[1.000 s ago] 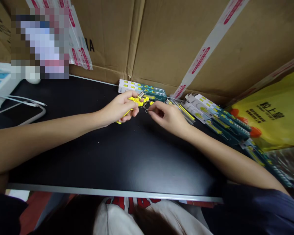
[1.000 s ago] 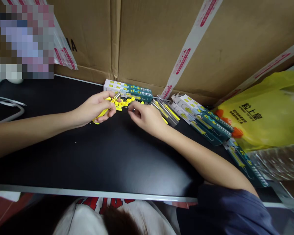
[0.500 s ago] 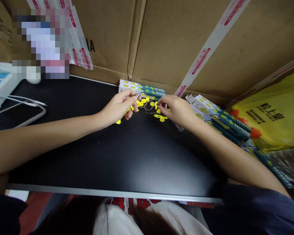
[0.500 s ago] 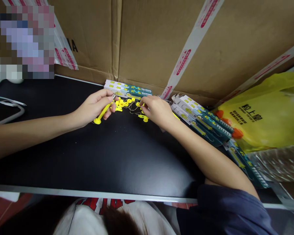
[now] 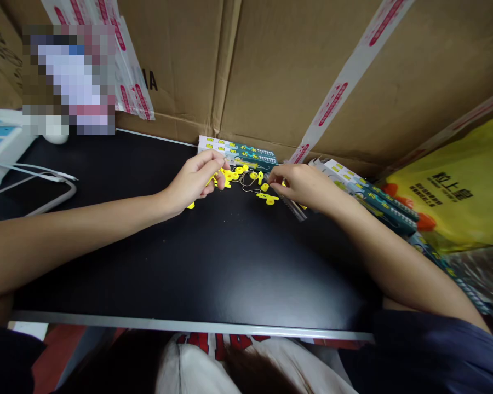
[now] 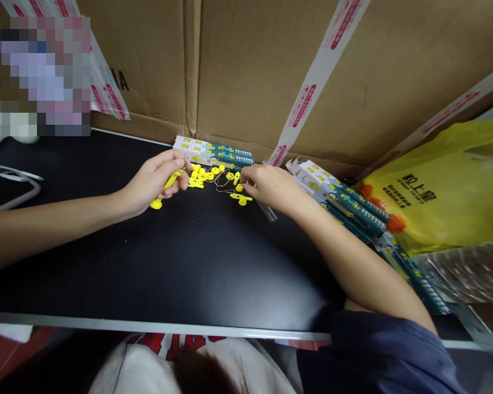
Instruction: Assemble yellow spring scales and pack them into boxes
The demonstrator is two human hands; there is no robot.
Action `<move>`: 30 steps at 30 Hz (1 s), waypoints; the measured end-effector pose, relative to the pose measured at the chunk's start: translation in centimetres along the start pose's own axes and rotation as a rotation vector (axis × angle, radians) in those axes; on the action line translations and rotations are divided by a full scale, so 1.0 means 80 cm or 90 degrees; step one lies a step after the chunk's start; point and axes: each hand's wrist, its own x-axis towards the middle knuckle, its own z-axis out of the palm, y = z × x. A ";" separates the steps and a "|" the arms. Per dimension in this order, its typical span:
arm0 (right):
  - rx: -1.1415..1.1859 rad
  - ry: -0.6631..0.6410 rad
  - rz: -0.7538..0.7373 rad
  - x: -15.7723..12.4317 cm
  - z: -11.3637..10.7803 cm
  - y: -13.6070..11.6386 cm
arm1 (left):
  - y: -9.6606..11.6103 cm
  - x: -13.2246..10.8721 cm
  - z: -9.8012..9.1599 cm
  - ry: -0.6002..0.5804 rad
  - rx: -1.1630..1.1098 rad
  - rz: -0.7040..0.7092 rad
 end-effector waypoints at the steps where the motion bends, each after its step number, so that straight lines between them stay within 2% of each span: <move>1: 0.000 -0.009 -0.001 0.000 -0.001 0.002 | 0.000 0.000 0.000 0.002 -0.002 -0.001; 8: -0.023 -0.088 -0.051 -0.002 0.002 0.014 | 0.002 -0.001 0.001 0.014 0.004 -0.023; 13: -0.039 -0.100 -0.058 0.000 0.008 0.008 | -0.004 -0.005 0.005 -0.041 0.050 0.017; 20: -0.011 -0.077 -0.082 0.003 0.017 0.005 | -0.011 -0.011 0.007 -0.099 0.167 0.102; 30: 0.006 -0.061 -0.066 0.004 0.020 -0.002 | -0.015 -0.014 0.009 -0.091 0.199 0.128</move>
